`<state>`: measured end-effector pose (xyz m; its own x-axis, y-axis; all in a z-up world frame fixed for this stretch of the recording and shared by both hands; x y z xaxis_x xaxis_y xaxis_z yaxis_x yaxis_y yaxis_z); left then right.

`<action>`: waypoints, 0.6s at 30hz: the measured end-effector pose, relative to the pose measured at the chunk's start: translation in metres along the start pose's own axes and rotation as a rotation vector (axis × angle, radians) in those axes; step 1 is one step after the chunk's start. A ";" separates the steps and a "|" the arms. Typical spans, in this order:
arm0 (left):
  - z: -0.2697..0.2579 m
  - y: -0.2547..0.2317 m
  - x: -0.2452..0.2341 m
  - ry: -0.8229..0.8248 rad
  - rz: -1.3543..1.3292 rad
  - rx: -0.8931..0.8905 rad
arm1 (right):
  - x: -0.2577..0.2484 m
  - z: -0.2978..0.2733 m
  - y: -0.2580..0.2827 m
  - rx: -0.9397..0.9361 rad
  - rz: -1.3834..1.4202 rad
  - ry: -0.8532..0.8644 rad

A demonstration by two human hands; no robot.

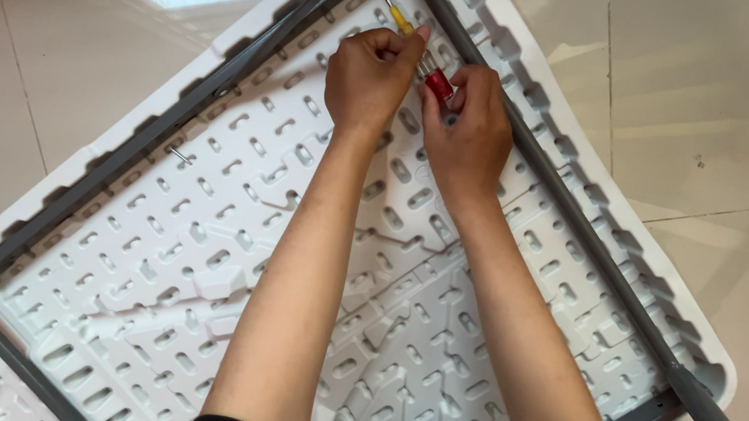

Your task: The person uses a screwdriver to fasten screws into the metal frame of an overturned bed base. They repeatedly pick up screws from the floor and tighten them at various points along the frame's perimeter.

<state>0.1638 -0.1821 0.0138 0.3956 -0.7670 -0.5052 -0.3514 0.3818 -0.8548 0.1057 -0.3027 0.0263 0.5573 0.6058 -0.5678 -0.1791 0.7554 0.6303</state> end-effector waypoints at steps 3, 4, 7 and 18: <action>0.003 0.000 -0.002 0.043 -0.026 -0.049 | 0.002 0.002 0.001 0.004 -0.113 0.037; 0.003 0.001 -0.003 0.048 -0.032 -0.058 | 0.002 0.001 0.001 -0.014 -0.154 0.055; 0.000 -0.001 -0.004 0.025 -0.025 0.011 | 0.002 0.000 -0.003 -0.070 -0.107 0.016; -0.008 -0.015 -0.002 0.121 0.150 0.025 | 0.000 0.003 -0.004 -0.045 0.009 -0.040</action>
Point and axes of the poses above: each hand's wrist, its own z-axis towards the middle knuckle, its own x-axis out of the palm, y = z × x, the point moved 1 cm from there along z, towards the middle knuckle, and after that the axes turned 13 degrees about -y, right-handed, at the moved point
